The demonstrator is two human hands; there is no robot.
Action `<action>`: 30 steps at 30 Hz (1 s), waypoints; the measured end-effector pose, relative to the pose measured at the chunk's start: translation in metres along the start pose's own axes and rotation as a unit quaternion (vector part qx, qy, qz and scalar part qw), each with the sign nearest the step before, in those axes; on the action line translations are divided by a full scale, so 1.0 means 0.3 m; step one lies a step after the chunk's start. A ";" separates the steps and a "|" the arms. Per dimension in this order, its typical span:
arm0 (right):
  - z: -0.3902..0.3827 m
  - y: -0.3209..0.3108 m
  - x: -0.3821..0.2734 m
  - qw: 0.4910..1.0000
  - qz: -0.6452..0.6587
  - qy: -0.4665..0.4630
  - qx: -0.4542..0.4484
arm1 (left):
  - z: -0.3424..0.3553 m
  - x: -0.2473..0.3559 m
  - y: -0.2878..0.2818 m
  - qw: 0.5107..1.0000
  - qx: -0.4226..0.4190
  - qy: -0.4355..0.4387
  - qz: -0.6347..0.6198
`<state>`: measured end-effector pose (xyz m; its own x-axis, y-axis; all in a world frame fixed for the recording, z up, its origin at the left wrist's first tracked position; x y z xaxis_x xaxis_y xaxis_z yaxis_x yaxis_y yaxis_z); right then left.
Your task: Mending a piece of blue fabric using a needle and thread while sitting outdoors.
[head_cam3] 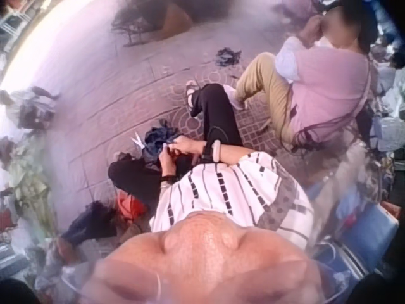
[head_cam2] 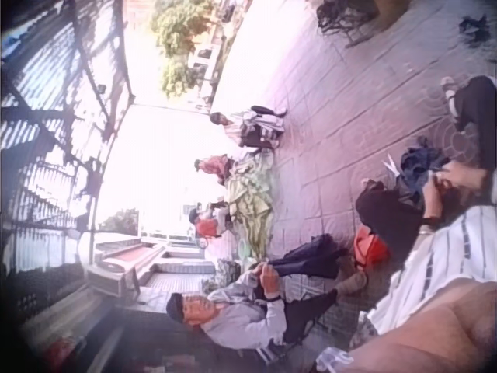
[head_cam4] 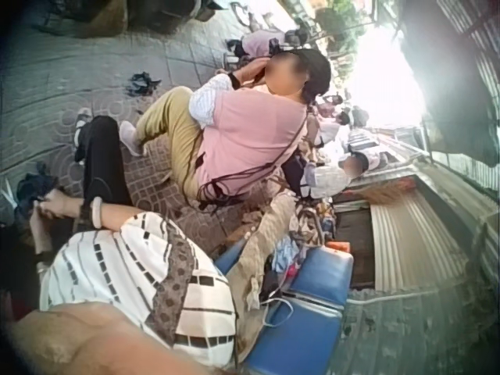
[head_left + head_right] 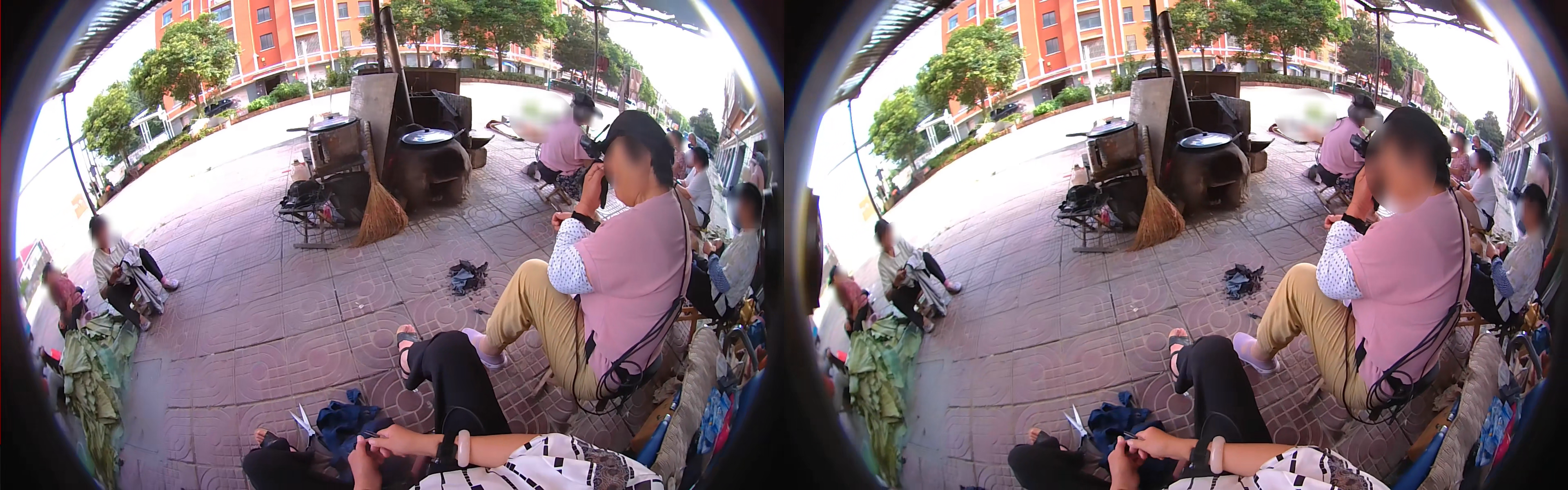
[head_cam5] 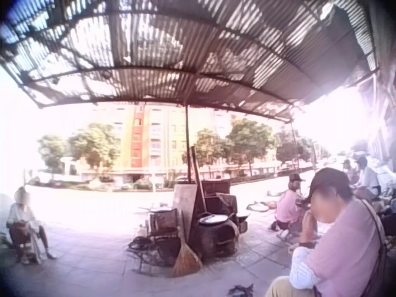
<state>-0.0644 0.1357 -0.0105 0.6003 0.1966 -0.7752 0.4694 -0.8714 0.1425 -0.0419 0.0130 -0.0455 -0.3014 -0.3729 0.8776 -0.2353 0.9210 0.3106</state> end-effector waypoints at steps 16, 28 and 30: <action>0.051 -0.067 0.097 0.990 0.110 0.076 0.042 | -0.029 -0.002 -0.046 0.992 0.056 -0.044 0.104; 0.097 -0.024 0.125 0.990 0.056 0.126 -0.028 | -0.019 -0.034 -0.074 0.992 0.058 -0.057 0.092; 0.087 -0.026 0.110 0.990 0.063 0.123 -0.003 | -0.023 -0.033 -0.076 0.992 0.070 -0.057 0.092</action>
<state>-0.0652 0.1374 -0.0534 0.7933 0.1911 -0.5780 0.3847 -0.8933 0.2326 -0.0272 -0.0037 -0.0587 -0.4522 -0.2176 0.8649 -0.2903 0.9529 0.0880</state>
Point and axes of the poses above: each hand's wrist, its own z-axis towards the middle knuckle, its own y-axis out of the palm, x = y × z, the point moved 4 cm from there along z, towards the middle knuckle, and after that the axes turned 14 degrees about y, right-handed, at the moved point
